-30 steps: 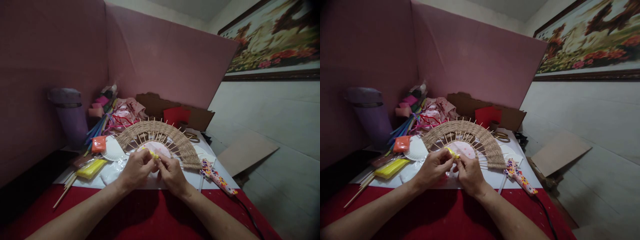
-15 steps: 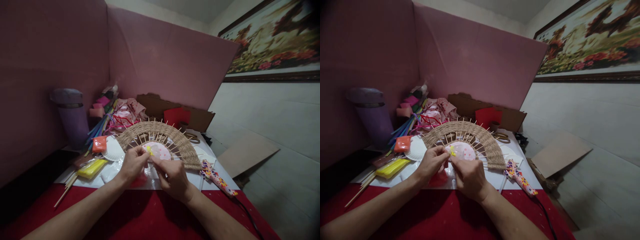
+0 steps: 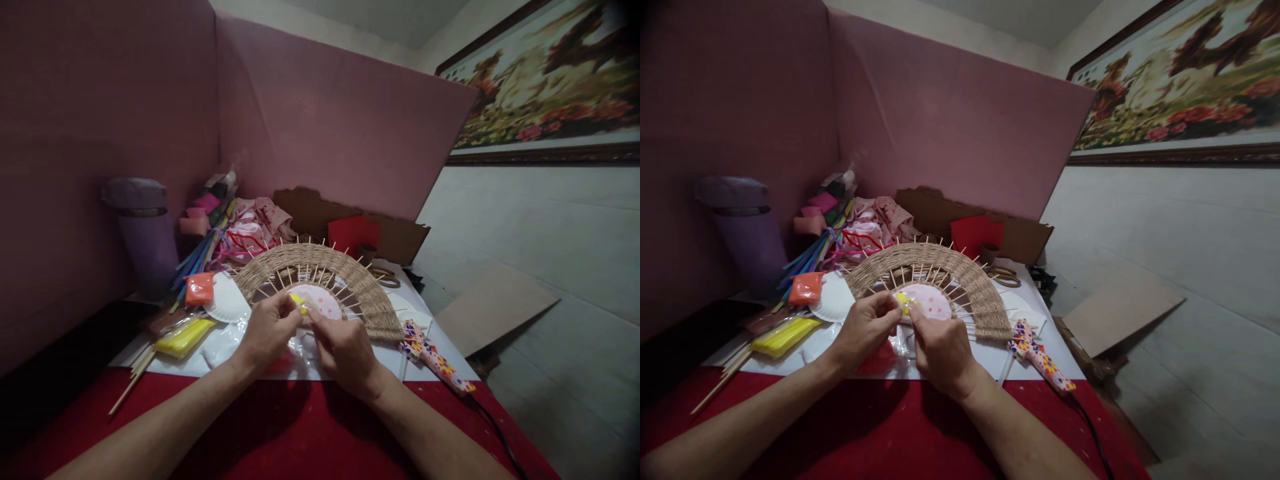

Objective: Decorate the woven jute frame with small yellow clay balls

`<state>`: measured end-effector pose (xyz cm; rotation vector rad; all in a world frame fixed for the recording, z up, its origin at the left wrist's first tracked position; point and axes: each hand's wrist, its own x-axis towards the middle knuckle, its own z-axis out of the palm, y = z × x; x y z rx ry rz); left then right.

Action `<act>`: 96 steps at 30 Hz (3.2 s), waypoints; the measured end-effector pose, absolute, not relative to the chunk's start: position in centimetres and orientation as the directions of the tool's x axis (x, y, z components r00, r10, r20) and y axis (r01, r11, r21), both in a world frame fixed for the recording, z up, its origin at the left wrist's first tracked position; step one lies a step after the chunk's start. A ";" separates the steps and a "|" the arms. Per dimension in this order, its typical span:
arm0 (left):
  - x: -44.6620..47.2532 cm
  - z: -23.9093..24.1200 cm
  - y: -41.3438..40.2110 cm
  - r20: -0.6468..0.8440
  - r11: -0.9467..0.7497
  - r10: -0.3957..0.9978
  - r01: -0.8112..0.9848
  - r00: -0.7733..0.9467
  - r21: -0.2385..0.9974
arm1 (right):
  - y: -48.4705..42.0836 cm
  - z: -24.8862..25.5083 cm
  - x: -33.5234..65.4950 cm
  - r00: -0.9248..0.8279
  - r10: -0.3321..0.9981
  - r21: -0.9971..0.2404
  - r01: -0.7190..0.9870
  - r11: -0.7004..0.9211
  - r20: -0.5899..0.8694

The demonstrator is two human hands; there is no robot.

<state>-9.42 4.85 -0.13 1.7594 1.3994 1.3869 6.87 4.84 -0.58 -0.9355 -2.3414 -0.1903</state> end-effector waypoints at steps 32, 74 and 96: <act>-10.2 1.1 5.5 0.214 -0.214 0.977 -0.119 -0.010 0.970 | 5.1 -0.3 5.9 -0.174 0.922 -0.937 -0.030 0.347 0.347; -9.8 1.4 5.1 0.161 -0.157 0.987 -0.232 -0.002 0.960 | 5.8 -0.6 6.1 -0.543 0.828 -0.988 -0.138 0.075 0.138; -10.2 1.9 4.8 0.098 -0.070 0.988 -0.220 0.121 0.973 | 5.6 -0.4 6.0 -0.374 0.909 -0.982 -0.091 0.164 0.186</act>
